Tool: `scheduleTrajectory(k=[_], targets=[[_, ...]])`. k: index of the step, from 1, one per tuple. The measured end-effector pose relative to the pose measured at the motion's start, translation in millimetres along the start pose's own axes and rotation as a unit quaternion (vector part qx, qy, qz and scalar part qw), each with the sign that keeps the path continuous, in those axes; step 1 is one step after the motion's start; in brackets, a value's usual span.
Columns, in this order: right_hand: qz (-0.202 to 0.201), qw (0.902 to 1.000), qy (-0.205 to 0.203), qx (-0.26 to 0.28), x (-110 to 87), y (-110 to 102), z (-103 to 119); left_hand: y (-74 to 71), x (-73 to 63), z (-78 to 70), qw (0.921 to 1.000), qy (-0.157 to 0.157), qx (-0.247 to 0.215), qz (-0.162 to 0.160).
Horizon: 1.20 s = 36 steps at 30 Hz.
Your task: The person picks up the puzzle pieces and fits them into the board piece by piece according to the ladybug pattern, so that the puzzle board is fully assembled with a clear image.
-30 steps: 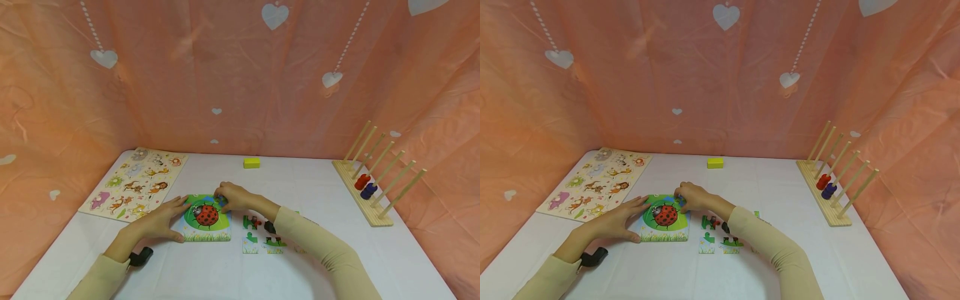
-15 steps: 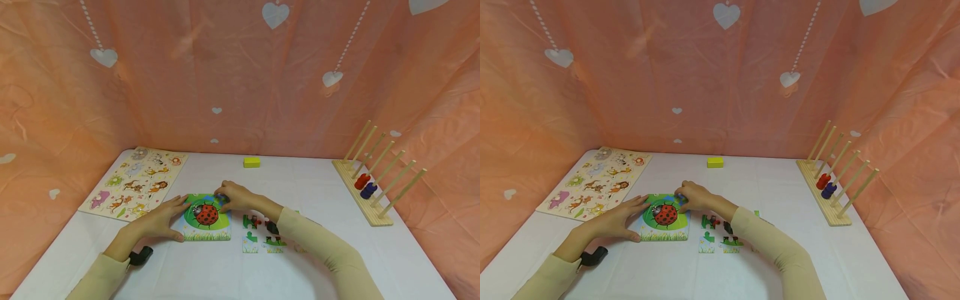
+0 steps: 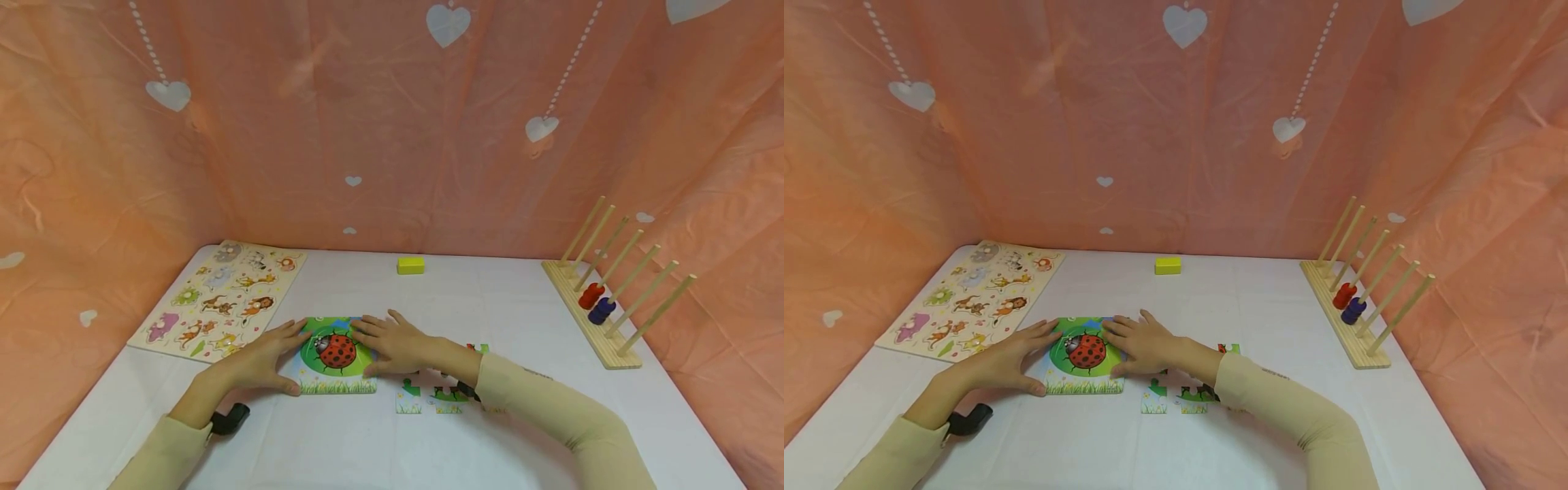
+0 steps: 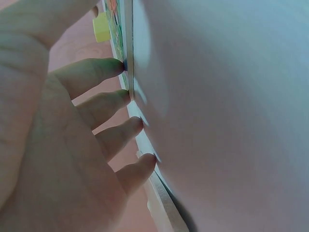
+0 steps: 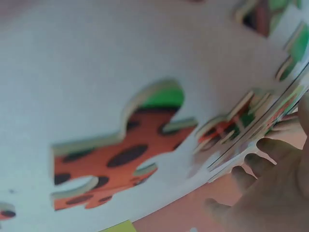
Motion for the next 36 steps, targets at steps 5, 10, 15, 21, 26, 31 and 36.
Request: scheduleTrajectory(k=[5, 10, 15, 21, 26, 31, 36], targets=[[0.021, 0.9998, 0.007, 0.004, -2.2, 5.0, 4.6, 0.2, 0.3, 0.4, 1.0000, 0.000, -0.002, 0.000], [0.036, 0.9991, 0.019, 0.016, -1.1, 9.4, 5.1, 0.5, -0.3, 0.1, 1.0000, -0.002, -0.004, 0.003], [0.041, 0.9987, 0.024, 0.019, -0.3, 10.9, 5.1, 0.6, -1.3, -1.2, 1.0000, -0.003, -0.006, 0.002], [0.040, 0.9988, 0.023, 0.016, 1.6, 10.6, 4.0, 2.4, -5.8, -5.1, 0.9999, 0.005, 0.012, -0.003], [0.048, 0.9982, 0.023, 0.027, 2.0, 10.0, 4.3, 4.8, -12.2, -12.4, 0.9987, 0.022, 0.044, -0.014], [0.050, 0.9980, 0.020, 0.033, 2.1, 9.7, 4.9, 7.7, -19.7, -18.7, 0.9970, 0.017, 0.073, -0.021], [0.052, 0.9979, 0.024, 0.029, 3.0, 9.9, 5.1, 8.5, -27.0, -24.6, 0.9939, 0.010, 0.103, -0.037]])
Point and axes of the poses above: each hand's wrist, its own x-axis towards the middle knuckle, its own y-axis out of the palm, z = x × y, the point moved 8 cm from there along x, towards the middle knuckle, and after that the axes turned 3 degrees about y, right-handed, at the moved point
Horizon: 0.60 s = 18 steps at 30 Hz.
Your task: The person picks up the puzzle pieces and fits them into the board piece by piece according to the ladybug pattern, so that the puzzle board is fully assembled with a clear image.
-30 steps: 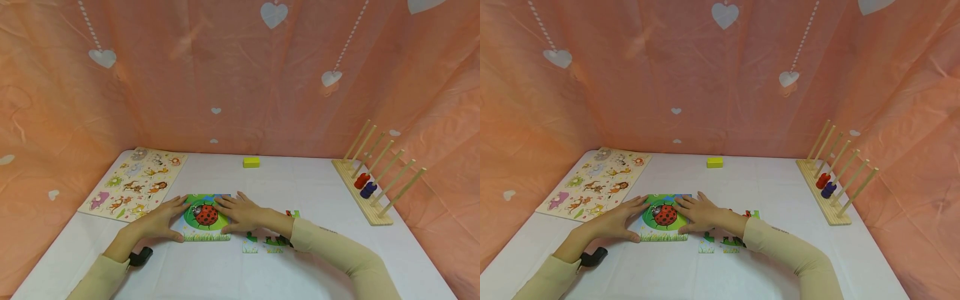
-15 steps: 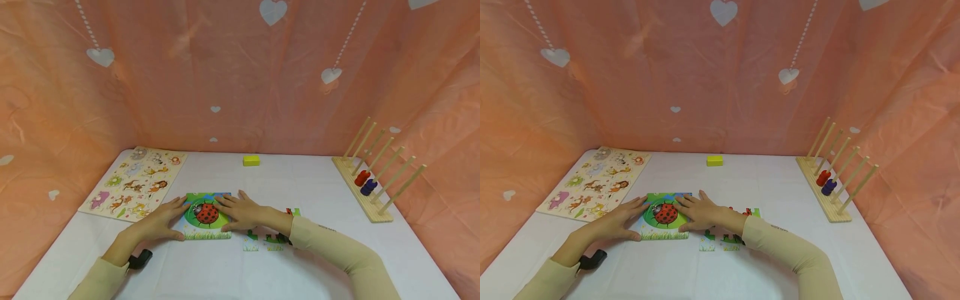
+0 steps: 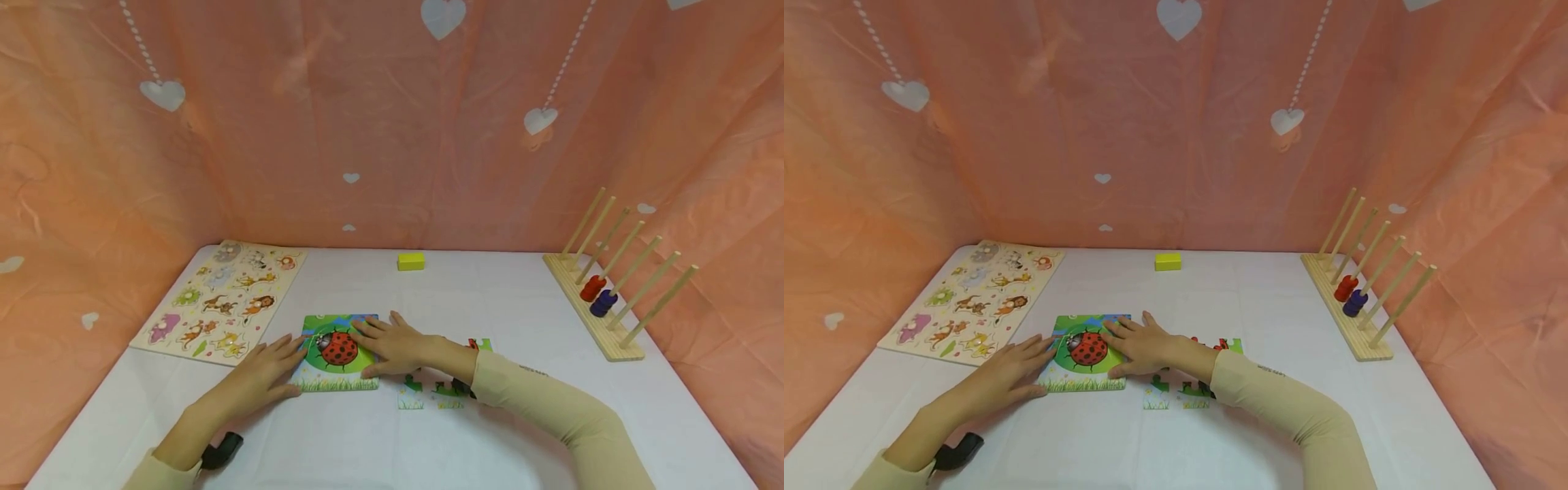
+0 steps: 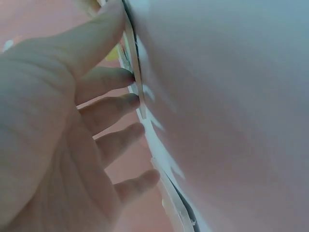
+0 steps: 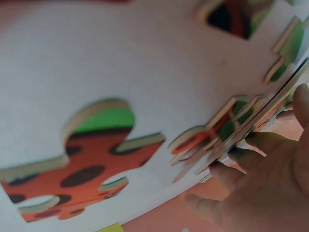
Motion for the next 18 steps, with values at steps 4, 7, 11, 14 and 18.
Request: scheduleTrajectory(k=[4, 7, 11, 14, 18], targets=[[0.002, 1.0000, 0.007, -0.001, 0.8, 0.8, 1.7, 0.0, -6.4, -2.7, 0.9998, -0.005, 0.016, -0.010], [0.005, 0.9999, 0.016, -0.001, 1.4, 0.1, 3.7, -1.9, -8.9, -4.0, 0.9997, -0.002, 0.013, -0.021], [0.011, 0.9994, 0.013, 0.030, 1.5, -0.8, 3.5, -3.2, -9.3, -3.1, 0.9994, 0.009, -0.002, -0.032], [0.013, 0.9948, -0.010, 0.101, -0.4, -4.4, -0.3, -3.1, -9.4, -1.9, 0.9993, 0.015, -0.010, -0.034], [-0.003, 0.9781, -0.032, 0.206, -6.1, -15.6, -11.7, -2.9, -8.9, -2.0, 0.9993, 0.014, -0.014, -0.033]])
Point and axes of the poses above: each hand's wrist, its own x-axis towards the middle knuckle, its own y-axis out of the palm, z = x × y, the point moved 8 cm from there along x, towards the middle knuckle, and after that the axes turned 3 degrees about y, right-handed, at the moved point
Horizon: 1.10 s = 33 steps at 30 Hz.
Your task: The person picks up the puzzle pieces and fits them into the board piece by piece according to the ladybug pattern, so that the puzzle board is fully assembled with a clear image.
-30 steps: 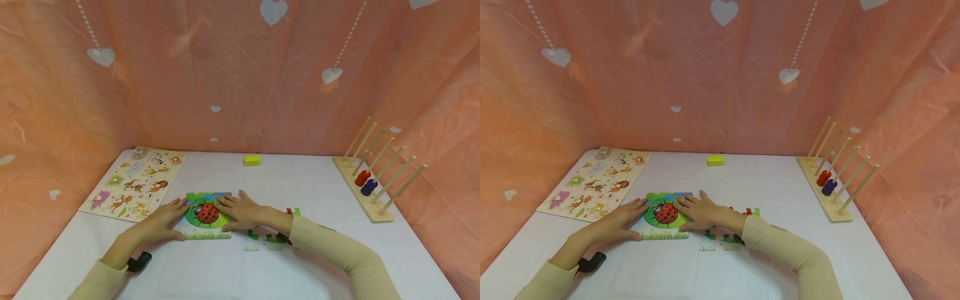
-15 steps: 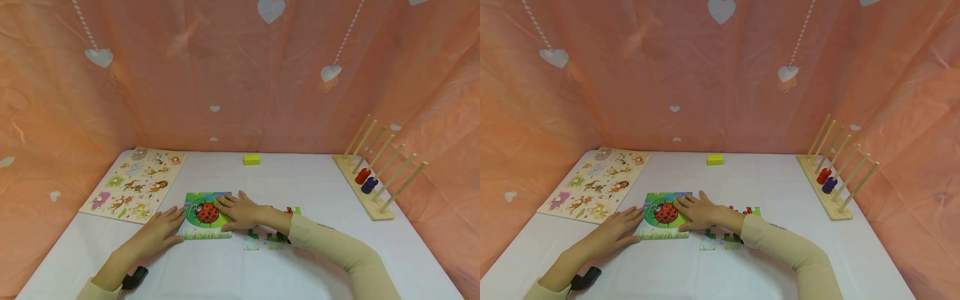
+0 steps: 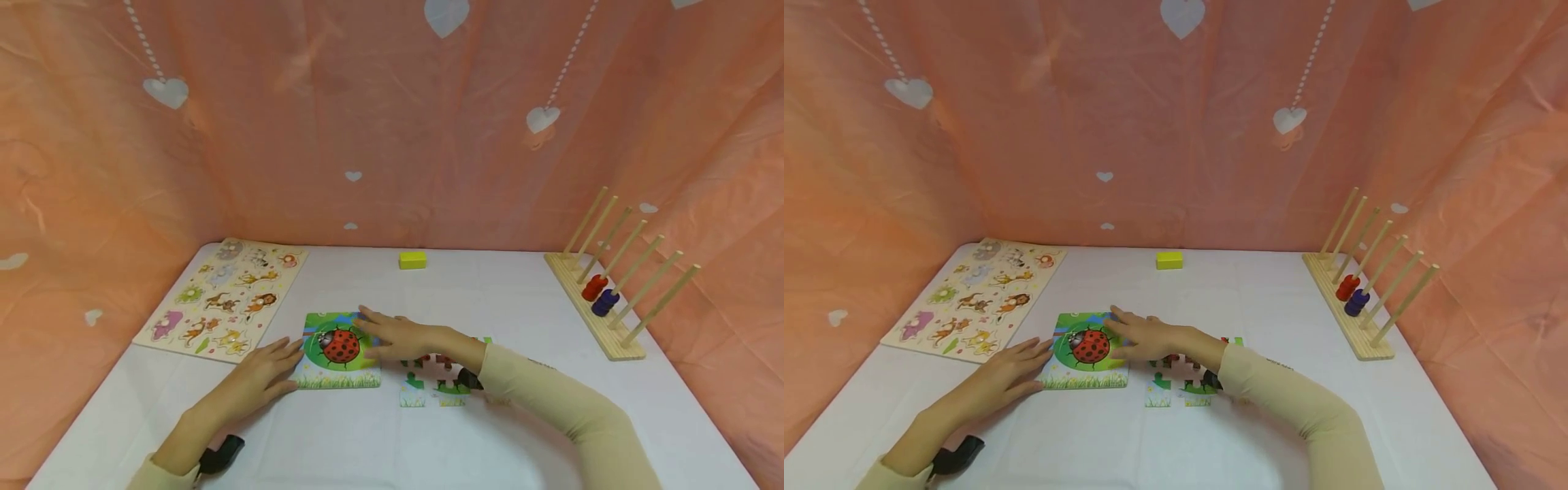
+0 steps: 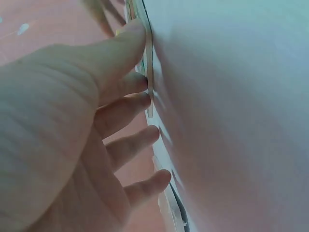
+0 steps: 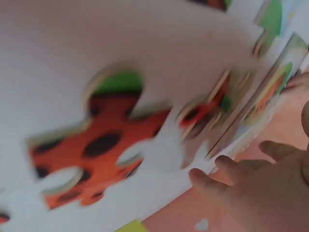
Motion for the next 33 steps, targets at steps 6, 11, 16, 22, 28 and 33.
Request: scheduleTrajectory(k=[6, 11, 16, 22, 28, 33], targets=[[-0.066, 0.9976, 0.006, 0.021, -15.4, -20.1, -16.3, 0.5, 0.3, -0.4, 1.0000, -0.004, 0.001, 0.001], [-0.096, 0.9948, 0.020, 0.027, -31.6, -25.2, -28.5, 2.4, 0.6, 1.3, 0.9998, -0.015, -0.003, 0.012], [-0.108, 0.9910, 0.031, 0.074, -44.0, -26.0, -37.1, 2.9, 1.0, 3.7, 0.9995, -0.027, -0.008, 0.014], [-0.121, 0.9877, 0.042, 0.090, -52.5, -21.5, -39.4, 1.8, 0.1, 4.3, 0.9995, -0.029, -0.013, 0.007], [-0.142, 0.9841, 0.045, 0.096, -57.2, -16.7, -36.5, 1.5, -0.5, 4.1, 0.9995, -0.028, -0.016, -0.001], [-0.142, 0.9837, 0.053, 0.097, -58.3, -12.0, -37.9, -0.3, 0.1, 1.8, 0.9998, -0.013, -0.011, -0.008]])
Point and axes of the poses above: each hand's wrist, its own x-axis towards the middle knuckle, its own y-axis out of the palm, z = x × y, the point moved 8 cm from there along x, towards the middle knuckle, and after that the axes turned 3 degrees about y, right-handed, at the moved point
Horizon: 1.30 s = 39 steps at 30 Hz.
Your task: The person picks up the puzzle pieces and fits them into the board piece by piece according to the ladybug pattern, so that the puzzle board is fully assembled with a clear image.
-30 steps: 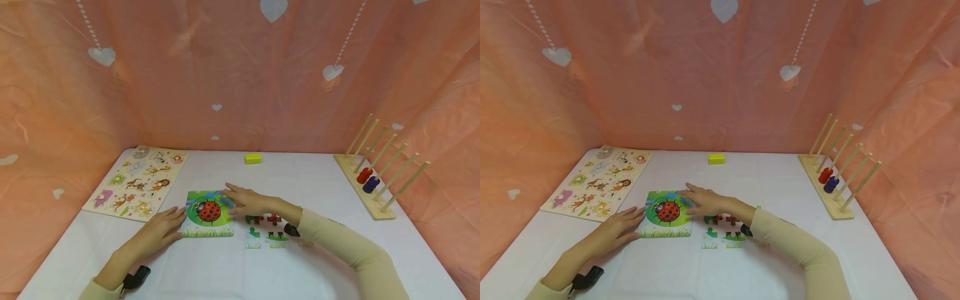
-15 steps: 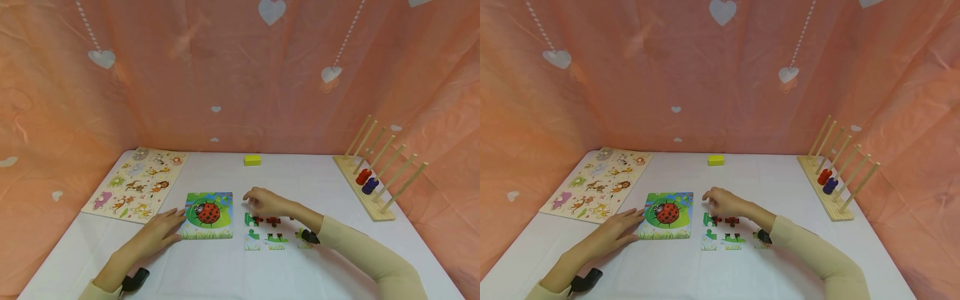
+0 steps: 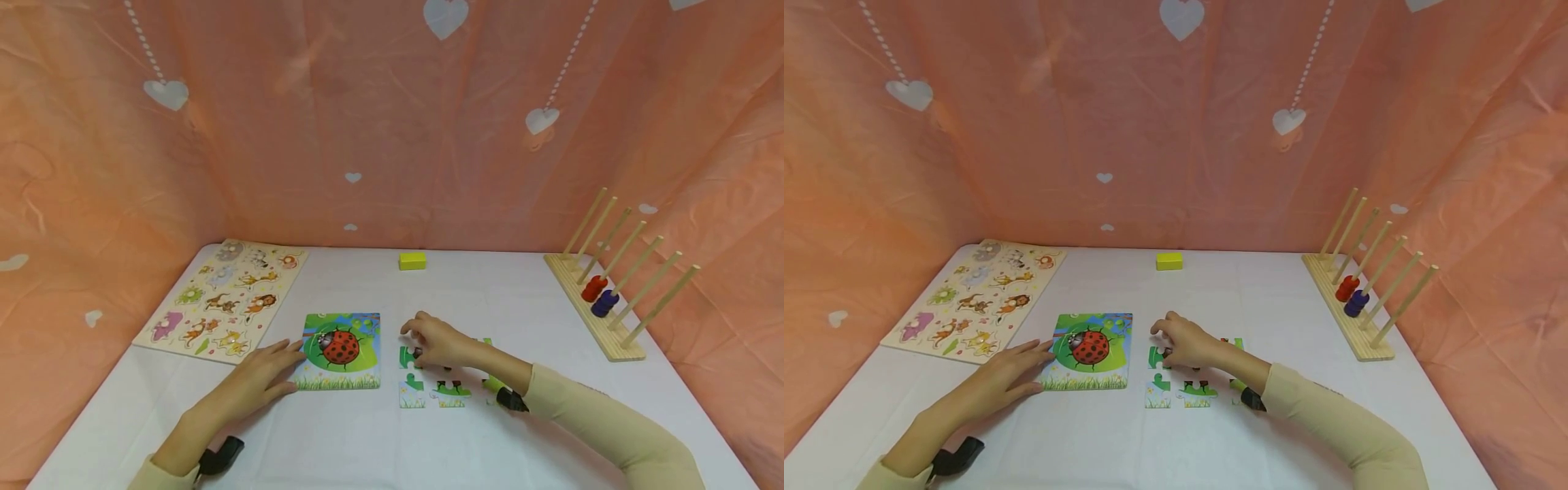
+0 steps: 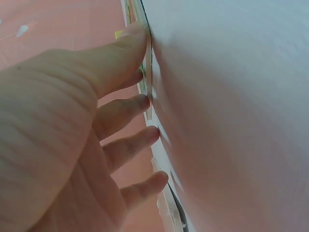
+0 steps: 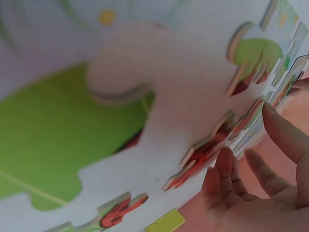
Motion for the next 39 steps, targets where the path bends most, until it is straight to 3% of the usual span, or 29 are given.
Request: scheduleTrajectory(k=[12, 39], targets=[[-0.004, 0.9991, 0.016, -0.039, 0.3, 2.6, -1.2, 2.4, 1.3, 1.3, 0.9999, 0.004, -0.009, 0.007], [0.012, 0.9991, 0.010, -0.039, -0.4, 5.2, 3.3, 1.9, 0.1, 1.9, 0.9999, 0.002, -0.014, 0.004]])
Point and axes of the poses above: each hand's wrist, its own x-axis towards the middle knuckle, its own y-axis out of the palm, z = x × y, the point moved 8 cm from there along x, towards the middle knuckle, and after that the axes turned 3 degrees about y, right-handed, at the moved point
